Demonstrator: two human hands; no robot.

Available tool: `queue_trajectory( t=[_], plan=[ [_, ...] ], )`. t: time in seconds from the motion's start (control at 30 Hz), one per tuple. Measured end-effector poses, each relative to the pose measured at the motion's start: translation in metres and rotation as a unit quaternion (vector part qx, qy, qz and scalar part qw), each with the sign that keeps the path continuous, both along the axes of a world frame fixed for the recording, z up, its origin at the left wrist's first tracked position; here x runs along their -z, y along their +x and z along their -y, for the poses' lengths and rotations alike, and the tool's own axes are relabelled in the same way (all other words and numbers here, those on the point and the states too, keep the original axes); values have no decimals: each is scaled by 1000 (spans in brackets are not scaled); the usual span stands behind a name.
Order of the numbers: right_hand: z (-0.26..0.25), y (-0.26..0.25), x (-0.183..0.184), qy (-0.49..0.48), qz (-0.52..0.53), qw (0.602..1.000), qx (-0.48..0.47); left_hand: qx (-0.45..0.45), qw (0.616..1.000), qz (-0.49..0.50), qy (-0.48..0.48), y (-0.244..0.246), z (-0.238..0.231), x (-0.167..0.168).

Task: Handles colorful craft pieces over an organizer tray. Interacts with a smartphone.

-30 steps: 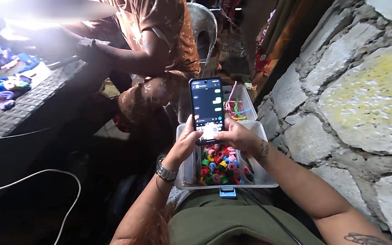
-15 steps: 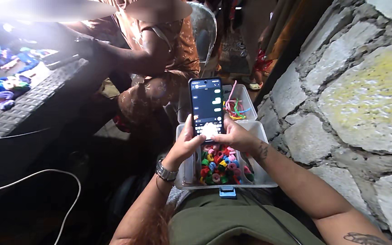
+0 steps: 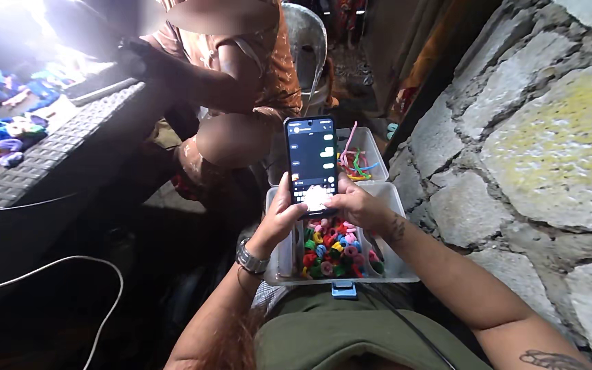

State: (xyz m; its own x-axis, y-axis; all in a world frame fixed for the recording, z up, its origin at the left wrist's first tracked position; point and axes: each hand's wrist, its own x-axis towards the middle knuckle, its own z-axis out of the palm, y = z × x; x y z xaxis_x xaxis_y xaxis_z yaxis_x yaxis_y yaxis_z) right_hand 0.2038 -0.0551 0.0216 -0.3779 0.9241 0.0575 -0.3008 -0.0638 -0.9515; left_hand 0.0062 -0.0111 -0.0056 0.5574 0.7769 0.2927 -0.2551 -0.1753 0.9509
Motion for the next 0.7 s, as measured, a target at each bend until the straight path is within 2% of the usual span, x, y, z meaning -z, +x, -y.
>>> queue_trajectory(
  t=[0.17, 0.47, 0.7],
  plan=[
    [-1, 5, 3, -1, -19, 999, -29, 4, 1000, 10, 4, 0, 0, 0],
    [3, -1, -4, 12, 34, 999, 14, -1, 1000, 3, 25, 1, 1, -1],
    [-1, 2, 3, 23, 10, 1000, -17, 9, 999, 27, -19, 0, 1, -3]
  ],
)
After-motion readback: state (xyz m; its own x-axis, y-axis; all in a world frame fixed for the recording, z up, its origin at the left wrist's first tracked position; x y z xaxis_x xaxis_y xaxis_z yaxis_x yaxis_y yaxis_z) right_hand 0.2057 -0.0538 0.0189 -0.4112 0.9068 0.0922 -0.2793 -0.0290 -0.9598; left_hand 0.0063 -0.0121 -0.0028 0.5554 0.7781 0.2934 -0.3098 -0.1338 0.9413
